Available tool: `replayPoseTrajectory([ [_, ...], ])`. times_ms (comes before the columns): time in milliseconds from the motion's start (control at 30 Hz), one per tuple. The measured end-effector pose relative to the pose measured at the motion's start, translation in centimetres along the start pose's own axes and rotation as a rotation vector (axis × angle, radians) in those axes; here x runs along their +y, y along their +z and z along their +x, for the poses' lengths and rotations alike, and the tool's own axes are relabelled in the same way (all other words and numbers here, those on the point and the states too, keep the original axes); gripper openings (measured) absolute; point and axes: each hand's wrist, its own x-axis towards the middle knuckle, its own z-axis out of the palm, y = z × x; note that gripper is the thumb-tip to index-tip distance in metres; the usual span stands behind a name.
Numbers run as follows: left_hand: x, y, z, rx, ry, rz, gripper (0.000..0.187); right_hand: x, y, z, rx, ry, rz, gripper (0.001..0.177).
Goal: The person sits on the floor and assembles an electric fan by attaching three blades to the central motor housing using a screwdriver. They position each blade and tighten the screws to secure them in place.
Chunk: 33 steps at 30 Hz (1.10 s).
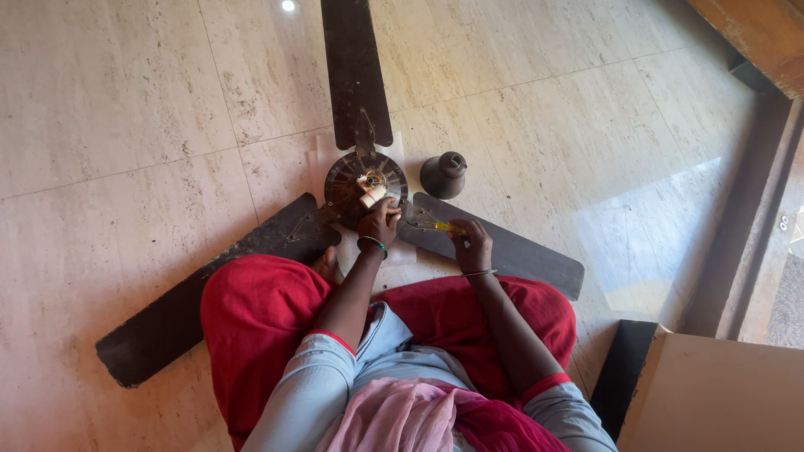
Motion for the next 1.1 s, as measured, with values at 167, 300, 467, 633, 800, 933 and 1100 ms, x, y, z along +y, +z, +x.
replayPoseTrajectory([
  [167, -0.6, 0.2, 0.2, -0.009, 0.040, 0.043, 0.035, -3.0, 0.9, 2.9, -0.057, -0.164, 0.006, 0.027],
  [300, -1.0, 0.5, 0.0, -0.004, 0.034, 0.024, 0.033, -4.5, 2.0, 4.4, -0.125, -0.147, 0.010, 0.027],
  [467, -1.1, 0.6, -0.1, 0.017, 0.055, 0.015, 0.033, -5.3, 2.9, 5.3, -0.177, -0.247, -0.033, 0.030],
  [633, -0.7, 0.3, -0.1, 0.010, 0.047, 0.001, 0.034, -5.7, 3.9, 5.8, -0.186, -0.275, -0.079, 0.028],
  [800, -0.6, 0.3, -0.1, 0.011, 0.041, -0.014, 0.033, -5.5, 4.2, 5.8, -0.215, -0.288, -0.085, 0.026],
  [933, -0.6, 0.2, -0.1, -0.002, 0.035, 0.000, 0.033, -5.5, 4.1, 5.9, -0.241, -0.298, -0.159, 0.027],
  [1100, -0.4, 0.1, -0.1, 0.007, 0.039, -0.012, 0.034, -6.2, 4.3, 6.5, -0.264, -0.396, -0.169, 0.030],
])
